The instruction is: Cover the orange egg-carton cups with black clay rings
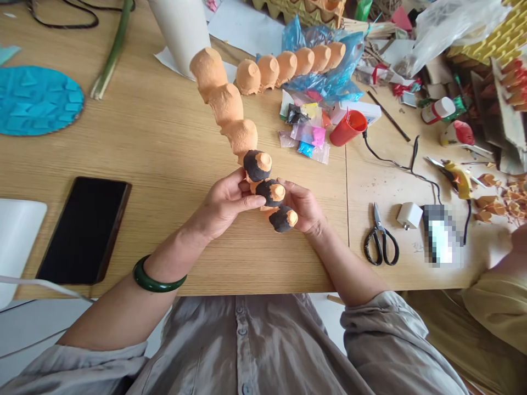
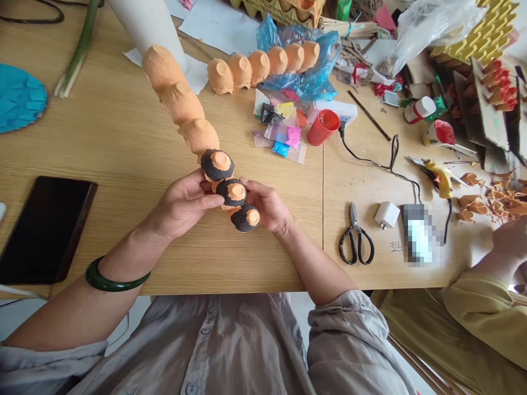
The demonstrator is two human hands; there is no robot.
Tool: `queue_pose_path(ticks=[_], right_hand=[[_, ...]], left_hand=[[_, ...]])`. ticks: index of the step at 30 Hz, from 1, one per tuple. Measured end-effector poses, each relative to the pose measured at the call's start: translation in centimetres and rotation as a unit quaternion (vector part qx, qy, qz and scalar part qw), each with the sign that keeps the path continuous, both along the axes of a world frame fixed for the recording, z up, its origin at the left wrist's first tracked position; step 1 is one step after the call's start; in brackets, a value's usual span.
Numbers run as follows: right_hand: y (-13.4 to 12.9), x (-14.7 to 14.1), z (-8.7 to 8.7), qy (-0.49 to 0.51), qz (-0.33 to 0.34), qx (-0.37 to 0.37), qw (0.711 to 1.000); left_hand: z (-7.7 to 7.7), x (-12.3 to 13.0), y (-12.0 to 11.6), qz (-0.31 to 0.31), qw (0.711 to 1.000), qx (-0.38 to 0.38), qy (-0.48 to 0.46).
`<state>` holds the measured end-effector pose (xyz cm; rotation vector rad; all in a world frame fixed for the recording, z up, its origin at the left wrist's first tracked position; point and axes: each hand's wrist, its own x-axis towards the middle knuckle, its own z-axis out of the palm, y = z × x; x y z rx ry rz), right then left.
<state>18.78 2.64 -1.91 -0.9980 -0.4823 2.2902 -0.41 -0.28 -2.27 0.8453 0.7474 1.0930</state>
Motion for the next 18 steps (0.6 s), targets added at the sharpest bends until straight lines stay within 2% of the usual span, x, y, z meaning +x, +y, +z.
queue_pose_path(ticks=[3, 7, 14, 18], right_hand=[[0.01, -0.15, 0.12, 0.002, -0.014, -0.019, 1.000], [-0.16, -0.35, 0.19, 0.003, -0.039, 0.004, 0.999], [-0.40, -0.52, 0.07, -0.001, -0.048, 0.021, 0.999], [-0.40, -0.54, -0.15, -0.017, -0.079, 0.055, 0.995]], left_hand=[[-0.11, 0.15, -0.01, 0.011, 1.000, -0.010, -0.005], [-0.06, 0.12, 0.00, 0.008, 1.000, -0.010, -0.009], [-0.13, 0.15, 0.07, 0.036, 0.997, 0.025, 0.061], [-0.33, -0.07, 0.31, 0.010, 0.998, 0.007, 0.056]])
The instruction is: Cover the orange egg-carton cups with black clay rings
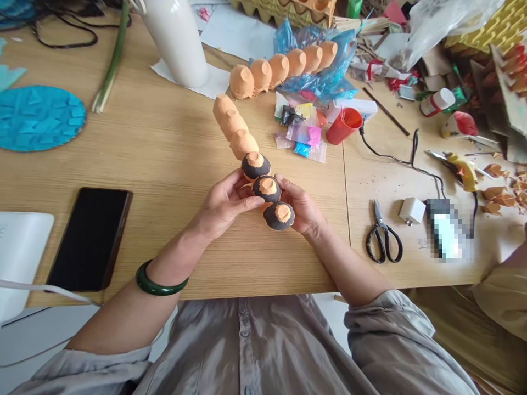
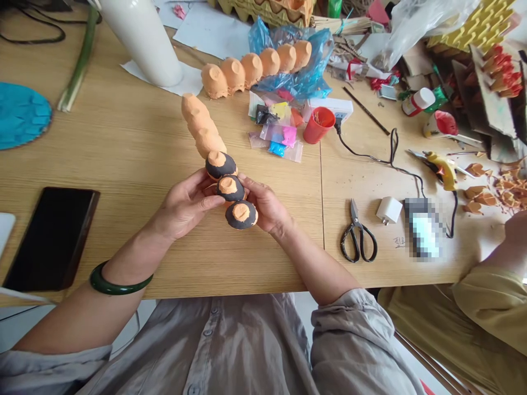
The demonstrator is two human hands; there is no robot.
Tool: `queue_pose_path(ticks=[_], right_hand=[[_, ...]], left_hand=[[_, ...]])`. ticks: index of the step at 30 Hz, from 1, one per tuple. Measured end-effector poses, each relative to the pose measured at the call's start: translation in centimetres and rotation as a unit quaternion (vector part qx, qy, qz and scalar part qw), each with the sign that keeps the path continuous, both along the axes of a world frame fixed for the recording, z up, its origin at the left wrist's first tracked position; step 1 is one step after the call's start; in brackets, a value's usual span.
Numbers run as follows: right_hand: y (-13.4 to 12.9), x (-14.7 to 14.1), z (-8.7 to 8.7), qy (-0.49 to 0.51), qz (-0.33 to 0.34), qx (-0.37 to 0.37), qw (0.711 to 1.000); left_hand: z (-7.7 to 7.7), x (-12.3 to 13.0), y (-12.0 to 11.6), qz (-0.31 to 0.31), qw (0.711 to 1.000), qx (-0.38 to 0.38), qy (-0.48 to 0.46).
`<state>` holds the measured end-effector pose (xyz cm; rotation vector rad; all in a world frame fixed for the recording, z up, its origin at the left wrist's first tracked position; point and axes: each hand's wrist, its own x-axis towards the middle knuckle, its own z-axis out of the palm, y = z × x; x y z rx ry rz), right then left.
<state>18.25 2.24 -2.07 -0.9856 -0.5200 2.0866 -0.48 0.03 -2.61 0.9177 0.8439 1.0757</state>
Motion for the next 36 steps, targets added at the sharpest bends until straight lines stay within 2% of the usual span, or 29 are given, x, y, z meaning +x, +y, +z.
queue_pose_path(ticks=[2, 5, 13, 20, 28, 33, 36], right_hand=[[-0.1, 0.0, -0.2, -0.015, -0.007, 0.029, 0.999], [-0.2, 0.0, -0.4, -0.029, -0.021, 0.061, 0.998], [-0.8, -0.3, -0.1, -0.032, -0.042, 0.056, 0.997], [-0.8, -0.4, 0.0, -0.025, -0.039, 0.053, 0.998], [-0.6, -0.1, -0.1, -0.018, -0.025, 0.021, 0.999], [-0.6, 0.3, 0.1, -0.048, 0.005, 0.034, 0.998], [-0.5, 0.9, 0.5, -0.109, 0.025, 0.078, 0.991]], left_hand=[[-0.1, -0.2, 0.1, -0.016, 1.000, -0.009, -0.007], [-0.2, -0.5, 0.2, -0.006, 1.000, -0.010, 0.004], [-0.4, -0.6, 0.1, 0.022, 0.995, 0.001, 0.094], [-0.8, -0.9, -0.6, 0.094, 0.971, 0.090, 0.201], [-0.7, -1.0, -0.6, 0.078, 0.972, 0.082, 0.204], [-0.5, -0.9, -1.0, 0.093, 0.952, 0.140, 0.256], [-0.5, -0.8, -1.3, 0.097, 0.944, 0.173, 0.265]])
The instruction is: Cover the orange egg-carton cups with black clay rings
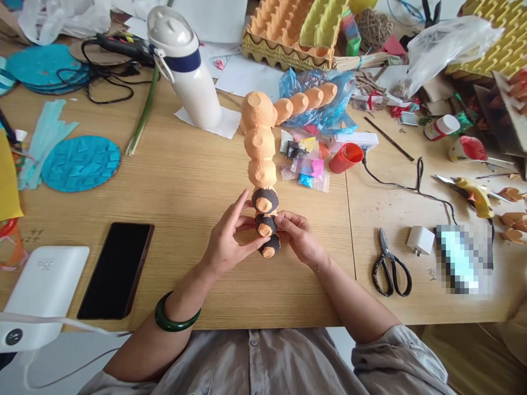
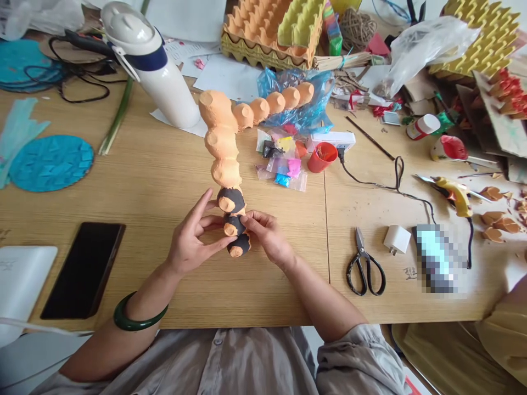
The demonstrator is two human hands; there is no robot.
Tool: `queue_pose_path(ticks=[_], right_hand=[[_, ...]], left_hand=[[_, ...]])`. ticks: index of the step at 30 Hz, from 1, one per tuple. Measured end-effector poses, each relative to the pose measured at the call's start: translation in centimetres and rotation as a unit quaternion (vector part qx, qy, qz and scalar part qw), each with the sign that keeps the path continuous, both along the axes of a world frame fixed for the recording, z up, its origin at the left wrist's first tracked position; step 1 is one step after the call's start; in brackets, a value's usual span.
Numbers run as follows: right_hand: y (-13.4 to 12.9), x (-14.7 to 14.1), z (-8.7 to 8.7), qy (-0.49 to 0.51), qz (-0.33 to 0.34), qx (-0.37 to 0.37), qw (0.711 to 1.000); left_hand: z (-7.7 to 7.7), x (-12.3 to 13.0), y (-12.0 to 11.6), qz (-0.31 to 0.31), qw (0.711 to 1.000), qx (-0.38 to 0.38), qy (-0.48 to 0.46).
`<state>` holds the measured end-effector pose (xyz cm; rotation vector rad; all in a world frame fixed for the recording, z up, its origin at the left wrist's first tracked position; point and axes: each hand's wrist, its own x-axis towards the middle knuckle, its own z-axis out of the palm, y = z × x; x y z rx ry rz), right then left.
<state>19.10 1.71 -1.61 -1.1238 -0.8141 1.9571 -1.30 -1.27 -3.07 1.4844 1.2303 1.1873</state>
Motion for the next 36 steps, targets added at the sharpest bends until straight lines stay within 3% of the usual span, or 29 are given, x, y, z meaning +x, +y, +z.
queue_pose_path(ticks=[4, 6, 13, 17, 22, 25, 32, 36], right_hand=[[0.3, 0.7, 0.8, -0.101, -0.043, 0.108, 0.988], [0.6, 0.7, 1.0, -0.103, -0.079, 0.113, 0.985], [1.1, 0.6, 0.2, 0.012, -0.079, -0.014, 0.997], [1.1, 0.5, -0.2, 0.052, -0.087, -0.077, 0.992], [0.7, -0.2, -0.2, 0.056, -0.050, -0.099, 0.992], [0.5, -0.7, 0.0, 0.037, -0.039, -0.084, 0.995], [0.0, -1.1, 0.5, 0.002, -0.030, -0.009, 1.000], [-0.1, -1.2, 0.8, -0.023, -0.066, 0.016, 0.997]], left_hand=[[0.0, 0.0, -0.3, 0.008, 1.000, -0.008, -0.013], [0.0, -0.1, -0.4, 0.003, 0.999, -0.029, -0.026], [0.1, -0.1, -0.4, -0.072, 0.995, -0.074, -0.008], [0.1, -0.3, 0.0, -0.112, 0.983, -0.129, -0.072], [0.0, -0.3, 0.5, -0.043, 0.970, -0.187, -0.151], [0.0, -0.1, 0.7, -0.010, 0.969, -0.199, -0.144], [0.0, 0.3, 0.6, -0.012, 0.962, -0.205, -0.179], [0.1, 0.6, 0.4, 0.011, 0.965, -0.187, -0.185]])
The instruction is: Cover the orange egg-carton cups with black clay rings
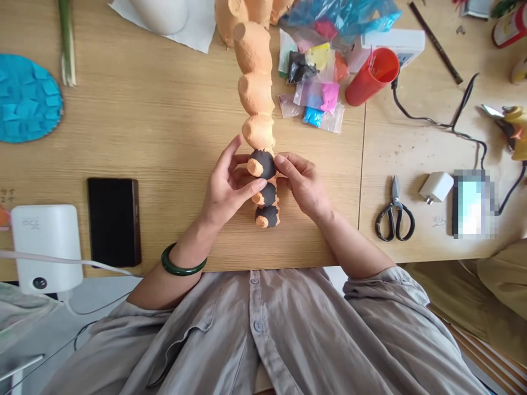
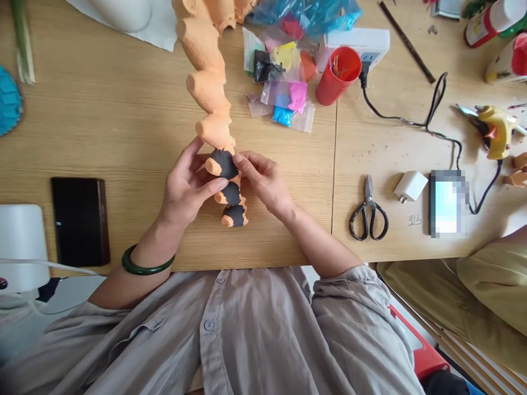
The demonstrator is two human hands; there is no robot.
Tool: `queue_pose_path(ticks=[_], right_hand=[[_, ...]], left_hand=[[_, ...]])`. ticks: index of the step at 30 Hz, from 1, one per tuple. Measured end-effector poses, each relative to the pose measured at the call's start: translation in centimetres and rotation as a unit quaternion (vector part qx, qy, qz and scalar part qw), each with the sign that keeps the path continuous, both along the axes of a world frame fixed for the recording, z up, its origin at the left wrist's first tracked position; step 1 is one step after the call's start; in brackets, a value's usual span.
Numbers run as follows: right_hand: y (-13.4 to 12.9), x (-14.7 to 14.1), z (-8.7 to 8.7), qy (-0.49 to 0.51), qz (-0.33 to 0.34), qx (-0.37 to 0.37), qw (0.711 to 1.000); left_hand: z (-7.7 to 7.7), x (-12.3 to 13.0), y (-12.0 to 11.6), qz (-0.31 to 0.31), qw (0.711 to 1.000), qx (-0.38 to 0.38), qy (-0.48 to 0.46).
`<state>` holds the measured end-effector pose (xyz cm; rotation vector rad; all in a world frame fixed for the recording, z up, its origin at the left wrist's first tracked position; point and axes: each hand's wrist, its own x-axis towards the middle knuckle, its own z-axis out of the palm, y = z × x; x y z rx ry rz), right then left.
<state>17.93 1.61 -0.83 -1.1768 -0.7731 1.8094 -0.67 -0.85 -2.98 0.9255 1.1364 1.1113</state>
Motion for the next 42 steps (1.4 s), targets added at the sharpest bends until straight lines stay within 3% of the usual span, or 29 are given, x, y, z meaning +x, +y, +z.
queue_pose_path(ticks=[3, 7, 11, 14, 17, 24, 33, 39, 42], right_hand=[[0.1, 0.2, 0.3, -0.014, -0.010, -0.001, 1.000], [0.3, 0.7, 0.4, -0.021, 0.024, 0.003, 1.000], [0.1, 0.6, -0.4, -0.025, 0.096, 0.022, 0.995], [-0.2, 0.3, -1.3, 0.016, 0.136, 0.009, 0.991], [-0.3, 0.1, -2.0, 0.064, 0.141, -0.038, 0.987], [0.1, 0.7, -1.9, 0.110, 0.142, -0.114, 0.977], [0.3, 0.4, -1.8, 0.121, 0.124, -0.099, 0.980], [0.4, 0.2, -2.0, 0.106, 0.109, -0.058, 0.987], [0.4, 0.1, -2.0, 0.103, 0.108, -0.046, 0.988]], left_hand=[[0.5, -0.1, 0.1, 0.034, 0.999, 0.023, 0.021], [0.8, -0.7, 0.3, 0.076, 0.994, 0.057, 0.060], [-0.9, -1.0, 0.7, 0.113, 0.989, 0.081, 0.060], [-2.8, -0.9, 0.9, 0.159, 0.973, 0.149, 0.081], [-3.3, -0.8, 0.8, 0.161, 0.968, 0.175, 0.080], [-1.0, -0.8, 0.2, 0.153, 0.979, 0.131, 0.042], [-1.5, -0.5, 0.3, 0.128, 0.977, 0.171, -0.020], [-1.2, -0.3, -0.1, 0.078, 0.990, 0.106, 0.040], [-1.3, -0.3, 0.0, 0.087, 0.987, 0.129, 0.032]])
